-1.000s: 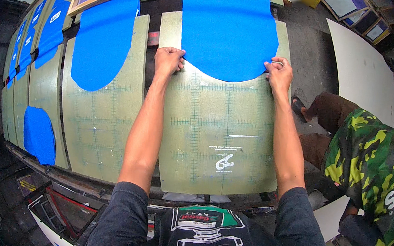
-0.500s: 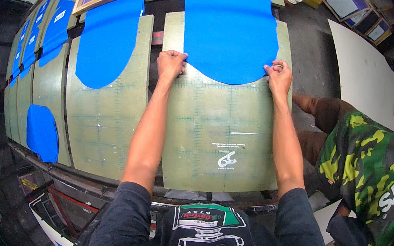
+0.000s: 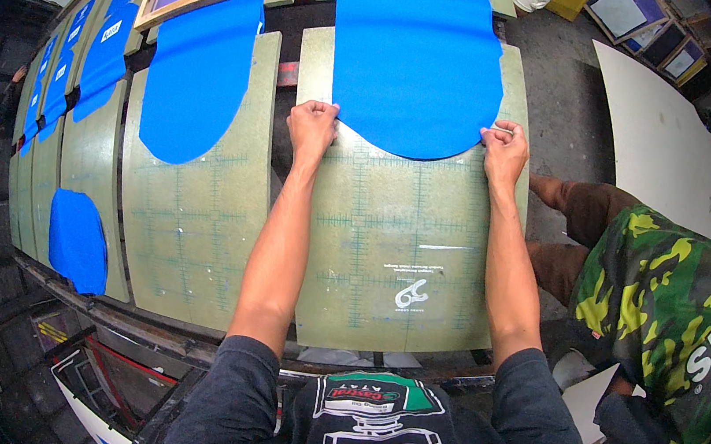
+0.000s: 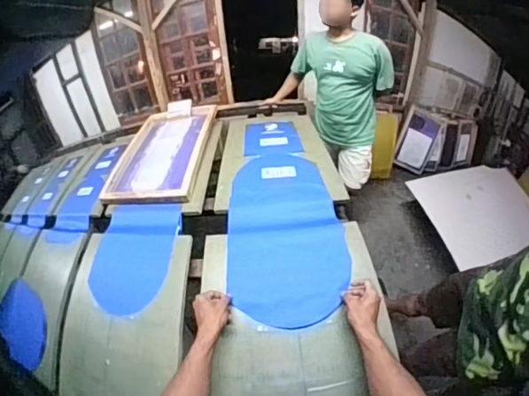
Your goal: The person uses a heat gun to warm blue vinyl sheets on a flat surface, then smooths and positions them by hand. Another person works nearby on a separate frame. The person repeatedly applies heat and adjusts the vinyl across multiple sections.
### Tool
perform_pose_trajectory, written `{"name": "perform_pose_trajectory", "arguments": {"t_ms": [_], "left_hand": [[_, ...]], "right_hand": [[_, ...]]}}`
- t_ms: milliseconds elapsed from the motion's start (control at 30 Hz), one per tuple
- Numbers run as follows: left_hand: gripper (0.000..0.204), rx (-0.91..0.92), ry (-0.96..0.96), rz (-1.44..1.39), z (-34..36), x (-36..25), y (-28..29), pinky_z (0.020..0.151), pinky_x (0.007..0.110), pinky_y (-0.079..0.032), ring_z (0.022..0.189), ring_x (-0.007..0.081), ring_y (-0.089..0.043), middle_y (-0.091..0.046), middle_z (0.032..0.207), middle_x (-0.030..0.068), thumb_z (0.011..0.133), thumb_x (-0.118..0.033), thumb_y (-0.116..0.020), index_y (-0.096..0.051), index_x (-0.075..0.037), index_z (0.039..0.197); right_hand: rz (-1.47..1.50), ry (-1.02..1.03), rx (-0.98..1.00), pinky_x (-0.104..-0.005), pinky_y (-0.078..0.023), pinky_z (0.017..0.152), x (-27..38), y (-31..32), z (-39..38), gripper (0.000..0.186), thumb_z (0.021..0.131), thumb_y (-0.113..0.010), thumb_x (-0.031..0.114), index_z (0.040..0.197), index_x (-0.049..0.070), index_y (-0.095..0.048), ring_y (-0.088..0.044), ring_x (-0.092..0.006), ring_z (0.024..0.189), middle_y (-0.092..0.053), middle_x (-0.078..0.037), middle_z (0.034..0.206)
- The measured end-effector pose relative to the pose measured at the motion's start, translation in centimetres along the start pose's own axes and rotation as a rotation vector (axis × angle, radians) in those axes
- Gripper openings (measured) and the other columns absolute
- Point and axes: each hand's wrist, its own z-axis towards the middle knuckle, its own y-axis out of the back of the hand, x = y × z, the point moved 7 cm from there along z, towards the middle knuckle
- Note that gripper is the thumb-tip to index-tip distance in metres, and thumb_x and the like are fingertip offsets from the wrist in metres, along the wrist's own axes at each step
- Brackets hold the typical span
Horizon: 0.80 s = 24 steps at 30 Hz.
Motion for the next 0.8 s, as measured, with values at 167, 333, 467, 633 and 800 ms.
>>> {"name": "perform_pose_trajectory", "arguments": {"t_ms": [167,333,467,633,800], "left_hand": [[0.021,0.004,-0.006,-0.029,-0.1,0.3,0.0,0.048,0.028,-0.048,0.047,0.0123,-0.061,-0.065,0.06,0.007,0.079,-0.019,-0.072,-0.069,0.002,0.077],[0.024,0.022,-0.024,-0.05,-0.3,-0.2,-0.3,0.048,0.028,-0.049,0.046,0.0137,-0.06,-0.063,0.057,0.008,0.078,-0.02,-0.073,-0.069,0.004,0.077],[0.027,0.005,-0.019,-0.099,-0.2,0.6,0.1,0.045,0.027,-0.046,0.046,0.0123,-0.059,-0.063,0.057,0.0069,0.08,-0.022,-0.072,-0.068,0.004,0.077],[0.023,0.014,-0.01,-0.142,-0.4,0.7,-0.2,0.044,0.026,-0.045,0.045,0.011,-0.058,-0.062,0.057,0.0065,0.081,-0.019,-0.07,-0.068,0.004,0.078],[0.019,0.038,-0.03,-0.187,-0.8,0.2,-0.4,0.041,0.024,-0.043,0.044,0.0093,-0.056,-0.062,0.057,0.0048,0.081,-0.015,-0.07,-0.067,0.003,0.079]], "right_hand": [[0.013,-0.02,-0.006,-0.0289,-0.051,0.067,0.0,0.2,-0.3,0.031,0.074,-0.073,0.006,0.1,-0.001,-0.058,-0.066,-0.0166,0.071,-0.07,-0.011,0.081],[0.059,0.112,-0.029,-0.025,-0.049,0.059,-2.9,0.1,0.6,0.034,0.077,-0.074,0.009,0.103,-0.002,-0.055,-0.063,-0.0118,0.068,-0.069,-0.01,0.081],[0.018,0.058,-0.051,-0.0243,-0.048,0.056,-1.8,-0.1,0.1,0.034,0.078,-0.074,0.011,0.103,-0.001,-0.055,-0.062,-0.0113,0.065,-0.069,-0.01,0.081],[-0.008,0.034,-0.053,-0.0243,-0.048,0.057,-1.1,0.4,-0.3,0.032,0.079,-0.073,0.011,0.102,-0.002,-0.055,-0.062,-0.0106,0.066,-0.069,-0.009,0.079],[-0.01,0.09,-0.068,-0.0246,-0.05,0.057,-1.9,0.5,-0.1,0.03,0.079,-0.071,0.008,0.102,-0.002,-0.055,-0.064,-0.012,0.069,-0.069,-0.009,0.082]]}}
